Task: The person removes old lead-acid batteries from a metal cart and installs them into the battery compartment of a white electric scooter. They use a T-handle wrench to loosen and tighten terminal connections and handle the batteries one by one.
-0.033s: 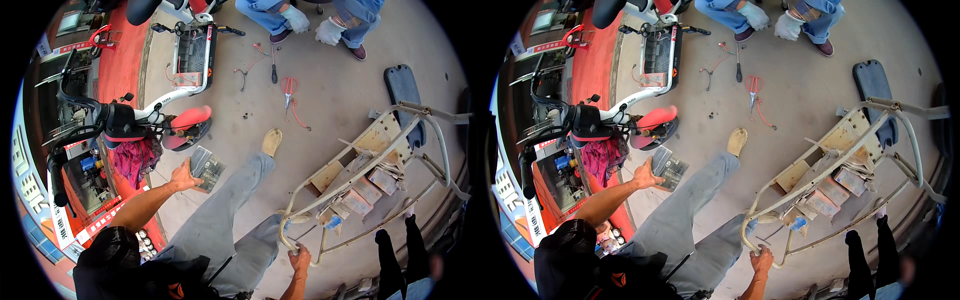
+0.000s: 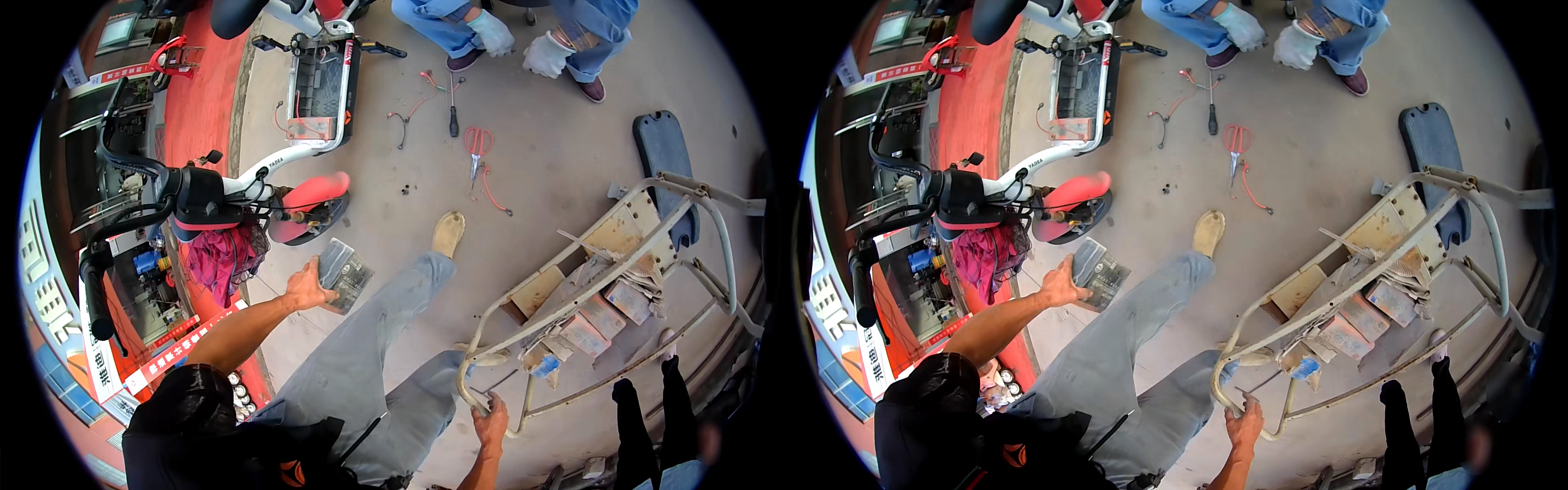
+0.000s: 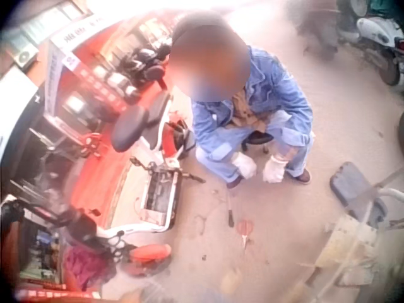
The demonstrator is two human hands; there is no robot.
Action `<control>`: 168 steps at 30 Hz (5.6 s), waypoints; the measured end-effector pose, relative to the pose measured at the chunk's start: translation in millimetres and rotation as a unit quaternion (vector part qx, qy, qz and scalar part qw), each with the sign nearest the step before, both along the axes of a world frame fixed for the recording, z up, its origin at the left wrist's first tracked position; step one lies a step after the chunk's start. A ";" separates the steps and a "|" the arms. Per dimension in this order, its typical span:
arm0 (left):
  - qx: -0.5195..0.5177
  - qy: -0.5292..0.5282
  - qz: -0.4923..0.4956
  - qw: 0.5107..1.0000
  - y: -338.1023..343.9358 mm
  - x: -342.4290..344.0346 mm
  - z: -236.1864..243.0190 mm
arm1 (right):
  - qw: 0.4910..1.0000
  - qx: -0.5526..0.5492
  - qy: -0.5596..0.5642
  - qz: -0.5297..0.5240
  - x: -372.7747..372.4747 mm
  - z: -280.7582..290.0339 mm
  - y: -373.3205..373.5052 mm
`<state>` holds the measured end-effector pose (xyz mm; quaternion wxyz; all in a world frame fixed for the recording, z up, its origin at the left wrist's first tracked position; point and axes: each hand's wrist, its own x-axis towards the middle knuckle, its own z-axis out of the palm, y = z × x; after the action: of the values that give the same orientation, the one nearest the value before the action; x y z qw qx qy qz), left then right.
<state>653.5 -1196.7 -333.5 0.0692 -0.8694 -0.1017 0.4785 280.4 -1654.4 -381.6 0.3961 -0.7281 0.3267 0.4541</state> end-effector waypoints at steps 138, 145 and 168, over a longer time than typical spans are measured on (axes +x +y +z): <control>-0.371 -0.320 0.124 0.863 -80.6 395.0 -400.1 | 0.575 0.120 -0.458 0.667 971.3 -172.1 303.0; -0.374 -0.392 0.054 0.839 -75.2 391.8 -405.8 | 0.567 0.116 -0.476 0.662 980.9 -180.0 302.5; -0.354 -0.223 0.214 0.883 -73.6 389.2 -383.9 | 0.572 0.152 -0.441 0.675 998.7 -225.1 288.5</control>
<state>1042.7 -1270.3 -717.5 -0.3718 -0.8767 -0.1223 0.2795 1279.1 -1365.9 -606.8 0.1749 -0.7770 -0.5478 0.2560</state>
